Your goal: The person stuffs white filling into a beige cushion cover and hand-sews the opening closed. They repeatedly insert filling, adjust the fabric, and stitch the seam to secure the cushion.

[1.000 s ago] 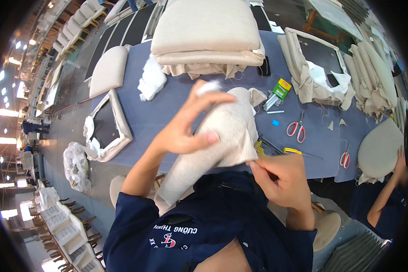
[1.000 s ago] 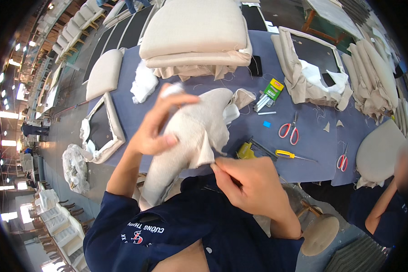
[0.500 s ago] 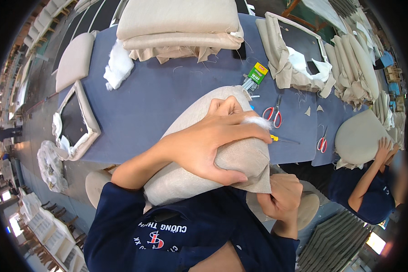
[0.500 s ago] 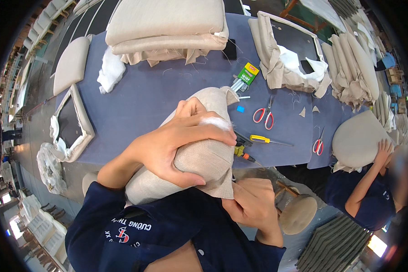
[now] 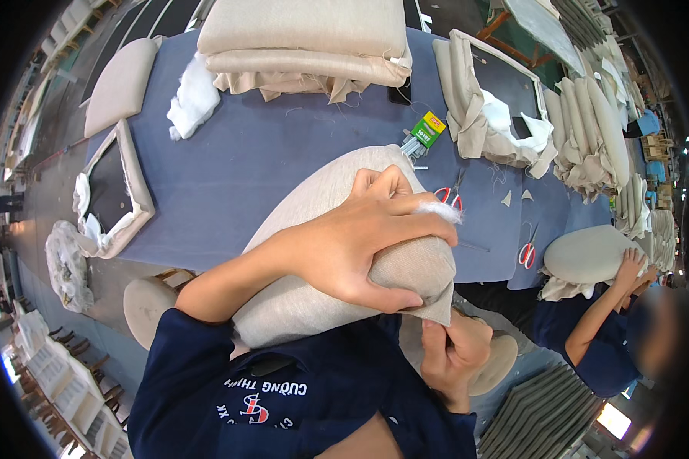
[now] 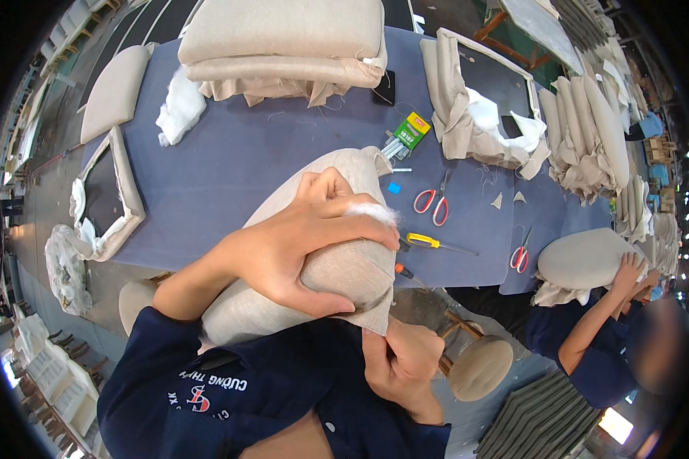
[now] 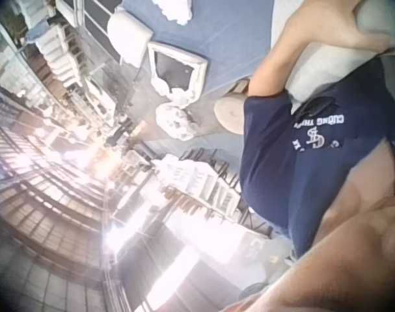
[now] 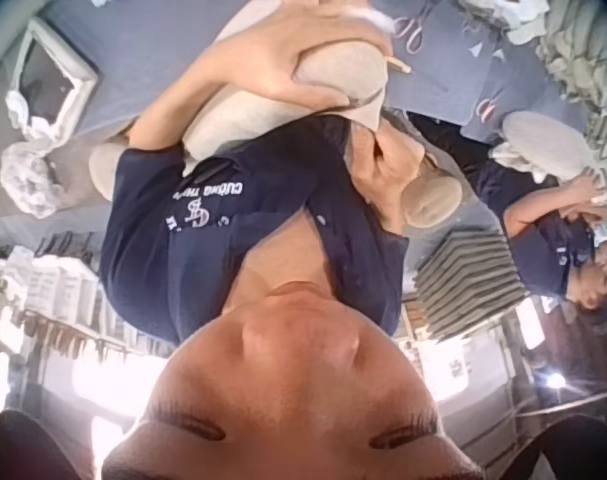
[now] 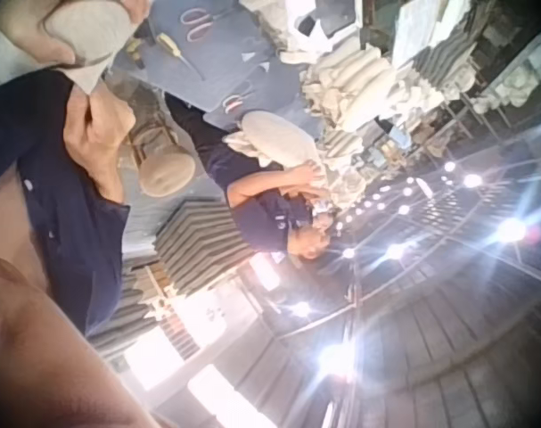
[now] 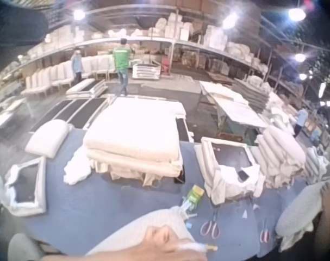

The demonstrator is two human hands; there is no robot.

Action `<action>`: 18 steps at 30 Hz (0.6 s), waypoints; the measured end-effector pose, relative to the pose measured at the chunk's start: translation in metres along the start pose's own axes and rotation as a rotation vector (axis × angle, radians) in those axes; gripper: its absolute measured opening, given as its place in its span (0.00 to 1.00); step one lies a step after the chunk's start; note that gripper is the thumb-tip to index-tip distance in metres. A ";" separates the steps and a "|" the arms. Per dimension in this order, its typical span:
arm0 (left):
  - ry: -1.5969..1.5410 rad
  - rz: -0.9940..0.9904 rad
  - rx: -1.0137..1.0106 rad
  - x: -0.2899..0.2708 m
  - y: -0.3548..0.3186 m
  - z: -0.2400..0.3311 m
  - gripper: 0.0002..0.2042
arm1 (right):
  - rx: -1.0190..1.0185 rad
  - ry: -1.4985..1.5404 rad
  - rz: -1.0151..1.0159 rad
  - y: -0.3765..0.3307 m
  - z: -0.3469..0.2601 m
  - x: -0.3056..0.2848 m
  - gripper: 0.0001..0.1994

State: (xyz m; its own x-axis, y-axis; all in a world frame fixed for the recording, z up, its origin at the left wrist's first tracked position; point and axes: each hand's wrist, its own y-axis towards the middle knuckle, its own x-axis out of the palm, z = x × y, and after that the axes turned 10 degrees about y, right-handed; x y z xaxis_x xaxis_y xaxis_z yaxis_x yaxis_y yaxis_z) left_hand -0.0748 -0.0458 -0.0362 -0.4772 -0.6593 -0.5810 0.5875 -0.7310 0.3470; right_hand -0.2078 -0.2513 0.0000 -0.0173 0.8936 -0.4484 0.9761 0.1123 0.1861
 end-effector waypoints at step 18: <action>-0.037 -0.021 -0.005 -0.005 0.002 -0.004 0.28 | -0.237 0.011 -0.028 0.013 0.031 -0.004 0.06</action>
State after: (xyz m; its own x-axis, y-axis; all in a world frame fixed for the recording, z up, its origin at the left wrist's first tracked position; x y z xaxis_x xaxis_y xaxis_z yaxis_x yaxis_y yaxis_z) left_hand -0.0687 -0.0434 -0.0359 -0.5131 -0.6501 -0.5605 0.5807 -0.7438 0.3311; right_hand -0.1882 -0.2670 -0.0223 -0.0469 0.8934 -0.4468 0.8970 0.2345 0.3746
